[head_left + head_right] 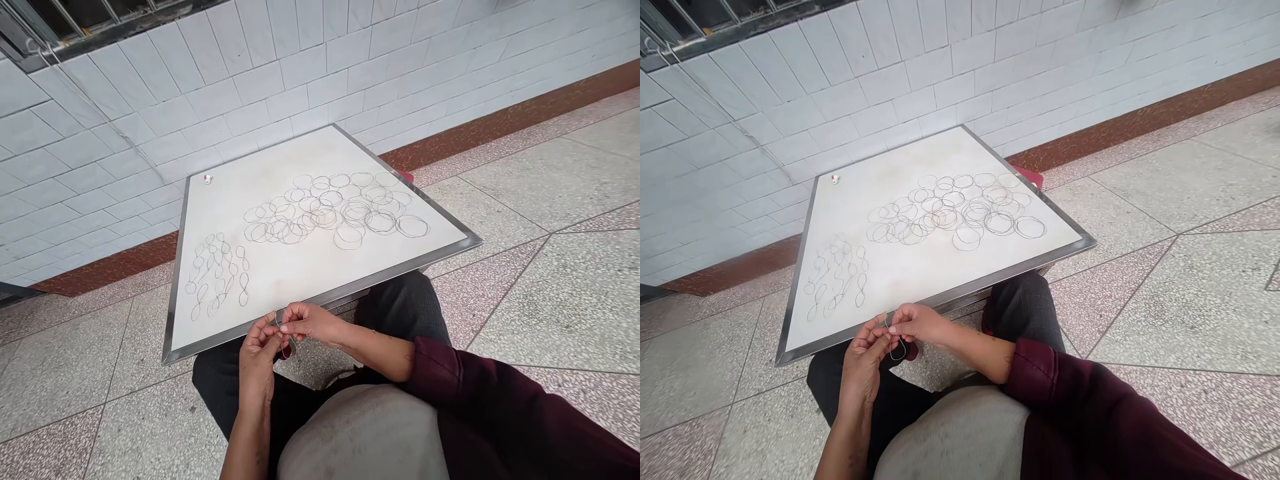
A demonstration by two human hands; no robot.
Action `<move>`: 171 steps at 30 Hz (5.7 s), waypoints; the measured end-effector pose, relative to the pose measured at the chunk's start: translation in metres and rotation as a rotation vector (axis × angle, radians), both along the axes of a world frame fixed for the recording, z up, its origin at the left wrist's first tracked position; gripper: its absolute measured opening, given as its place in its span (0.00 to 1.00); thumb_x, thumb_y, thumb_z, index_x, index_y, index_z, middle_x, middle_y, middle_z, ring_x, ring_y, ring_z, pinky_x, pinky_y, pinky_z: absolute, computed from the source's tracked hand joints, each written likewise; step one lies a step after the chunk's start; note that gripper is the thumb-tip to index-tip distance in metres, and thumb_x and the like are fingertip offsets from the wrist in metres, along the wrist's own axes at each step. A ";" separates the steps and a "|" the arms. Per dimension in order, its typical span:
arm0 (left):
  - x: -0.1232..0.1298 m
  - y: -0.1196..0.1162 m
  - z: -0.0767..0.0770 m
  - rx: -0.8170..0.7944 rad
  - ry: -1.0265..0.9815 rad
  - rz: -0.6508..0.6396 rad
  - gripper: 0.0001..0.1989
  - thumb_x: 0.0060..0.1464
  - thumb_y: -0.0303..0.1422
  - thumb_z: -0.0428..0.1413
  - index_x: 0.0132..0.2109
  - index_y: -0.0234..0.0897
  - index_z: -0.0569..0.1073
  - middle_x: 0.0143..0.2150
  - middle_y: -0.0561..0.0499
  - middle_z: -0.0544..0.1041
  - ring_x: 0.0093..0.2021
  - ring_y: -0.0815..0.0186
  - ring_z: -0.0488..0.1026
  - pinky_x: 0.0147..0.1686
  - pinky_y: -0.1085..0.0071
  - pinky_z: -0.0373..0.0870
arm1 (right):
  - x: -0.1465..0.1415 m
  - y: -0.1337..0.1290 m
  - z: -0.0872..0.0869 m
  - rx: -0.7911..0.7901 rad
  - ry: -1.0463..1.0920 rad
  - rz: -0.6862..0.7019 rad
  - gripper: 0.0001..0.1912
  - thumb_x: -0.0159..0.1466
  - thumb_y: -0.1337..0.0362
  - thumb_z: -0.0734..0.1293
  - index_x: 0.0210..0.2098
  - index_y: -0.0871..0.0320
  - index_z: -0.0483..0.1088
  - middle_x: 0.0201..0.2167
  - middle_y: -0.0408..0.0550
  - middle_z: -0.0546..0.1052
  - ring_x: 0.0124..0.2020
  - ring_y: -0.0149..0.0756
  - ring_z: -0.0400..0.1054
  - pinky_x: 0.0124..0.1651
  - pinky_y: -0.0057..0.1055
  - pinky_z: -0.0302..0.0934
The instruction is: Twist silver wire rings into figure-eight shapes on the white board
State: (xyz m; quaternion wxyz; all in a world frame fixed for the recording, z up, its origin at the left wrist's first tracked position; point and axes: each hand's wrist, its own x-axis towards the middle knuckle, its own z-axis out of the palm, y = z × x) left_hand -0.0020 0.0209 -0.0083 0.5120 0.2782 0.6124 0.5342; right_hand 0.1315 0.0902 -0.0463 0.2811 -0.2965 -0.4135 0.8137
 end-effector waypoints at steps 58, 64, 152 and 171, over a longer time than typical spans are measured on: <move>0.010 -0.001 -0.013 0.109 0.142 0.103 0.22 0.42 0.30 0.67 0.48 0.37 0.74 0.30 0.55 0.77 0.29 0.70 0.72 0.29 0.75 0.69 | -0.003 -0.003 -0.009 0.017 -0.112 -0.101 0.10 0.53 0.66 0.71 0.30 0.57 0.65 0.19 0.35 0.67 0.19 0.25 0.58 0.24 0.25 0.51; 0.009 0.003 -0.029 0.111 0.084 0.120 0.24 0.42 0.30 0.67 0.49 0.36 0.73 0.30 0.54 0.78 0.29 0.70 0.73 0.30 0.74 0.69 | -0.006 -0.004 -0.014 0.038 -0.134 -0.159 0.08 0.54 0.69 0.68 0.30 0.57 0.64 0.18 0.34 0.64 0.19 0.25 0.57 0.24 0.24 0.50; -0.035 0.024 0.017 0.080 -0.190 0.060 0.23 0.46 0.41 0.67 0.48 0.35 0.78 0.36 0.46 0.81 0.32 0.67 0.75 0.32 0.72 0.70 | -0.027 0.042 0.042 0.341 -0.198 -0.050 0.08 0.62 0.59 0.67 0.34 0.57 0.67 0.24 0.39 0.73 0.22 0.27 0.69 0.24 0.24 0.66; -0.013 0.004 0.019 0.080 -0.109 0.016 0.21 0.41 0.32 0.69 0.46 0.37 0.79 0.33 0.51 0.79 0.30 0.72 0.69 0.29 0.76 0.63 | 0.001 0.025 0.048 0.458 -0.136 0.056 0.15 0.63 0.63 0.66 0.50 0.51 0.69 0.37 0.42 0.70 0.30 0.26 0.66 0.29 0.23 0.63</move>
